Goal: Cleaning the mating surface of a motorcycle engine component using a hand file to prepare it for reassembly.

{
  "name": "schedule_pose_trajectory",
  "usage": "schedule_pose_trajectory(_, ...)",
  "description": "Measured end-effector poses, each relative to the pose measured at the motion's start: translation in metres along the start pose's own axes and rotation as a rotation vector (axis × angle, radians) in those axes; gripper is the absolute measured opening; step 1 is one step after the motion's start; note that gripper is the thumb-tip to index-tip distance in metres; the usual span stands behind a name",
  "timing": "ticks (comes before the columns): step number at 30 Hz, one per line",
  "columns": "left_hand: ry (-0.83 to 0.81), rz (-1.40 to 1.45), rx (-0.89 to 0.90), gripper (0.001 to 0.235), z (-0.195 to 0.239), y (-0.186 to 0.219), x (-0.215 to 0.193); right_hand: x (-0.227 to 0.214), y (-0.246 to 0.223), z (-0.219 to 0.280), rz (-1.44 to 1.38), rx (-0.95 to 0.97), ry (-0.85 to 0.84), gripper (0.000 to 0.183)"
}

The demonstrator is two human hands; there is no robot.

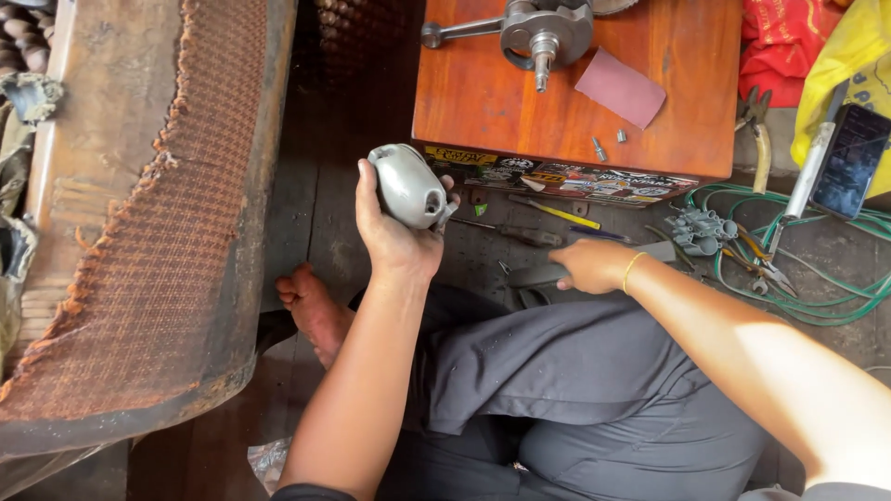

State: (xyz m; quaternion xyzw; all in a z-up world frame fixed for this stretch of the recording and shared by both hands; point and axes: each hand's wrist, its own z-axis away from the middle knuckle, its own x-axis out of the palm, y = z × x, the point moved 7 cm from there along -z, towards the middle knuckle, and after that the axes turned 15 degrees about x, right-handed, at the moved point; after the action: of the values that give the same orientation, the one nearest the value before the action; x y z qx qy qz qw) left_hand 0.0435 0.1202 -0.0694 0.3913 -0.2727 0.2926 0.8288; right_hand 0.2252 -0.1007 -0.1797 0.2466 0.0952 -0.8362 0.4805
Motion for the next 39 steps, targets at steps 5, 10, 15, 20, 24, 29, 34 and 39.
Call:
schedule_pose_trajectory(5, 0.025, -0.034, -0.017, 0.065, -0.002, 0.001, 0.001, -0.067, 0.018, 0.06, -0.119, 0.062, 0.027, 0.068)
schedule_pose_trajectory(10, -0.223, 0.025, 0.089, 0.051, 0.007, 0.015, 0.009, -0.078, 0.128, 0.081, -0.588, 0.178, 0.283, 0.037)
schedule_pose_trajectory(15, -0.234, -0.019, 0.081, 0.051, 0.013, 0.011, 0.015, 0.015, 0.181, 0.021, -0.431, 0.023, 0.672, 0.027)
schedule_pose_trajectory(20, -0.298, -0.073, 0.03, 0.05, 0.018, -0.012, 0.014, 0.05, 0.173, -0.003, -0.194, 0.172, 0.838, 0.031)
schedule_pose_trajectory(24, -0.523, -0.086, -0.084, 0.051, 0.021, -0.04, 0.012, 0.056, 0.168, -0.023, 0.009, 0.227, 0.834, 0.02)
schedule_pose_trajectory(29, -0.829, -0.112, -0.069, 0.053, 0.048, -0.043, 0.034, 0.056, 0.189, 0.001, -0.466, 0.289, 0.669, 0.024)
schedule_pose_trajectory(34, -0.954, -0.15, -0.062, 0.055, 0.061, -0.034, 0.041, 0.054, 0.207, 0.076, -1.313, 0.174, 0.662, 0.018)
schedule_pose_trajectory(39, -1.164, -0.342, 0.138, 0.052, 0.077, -0.021, 0.049, 0.026, 0.225, 0.199, -1.219, -0.029, 1.294, 0.011)
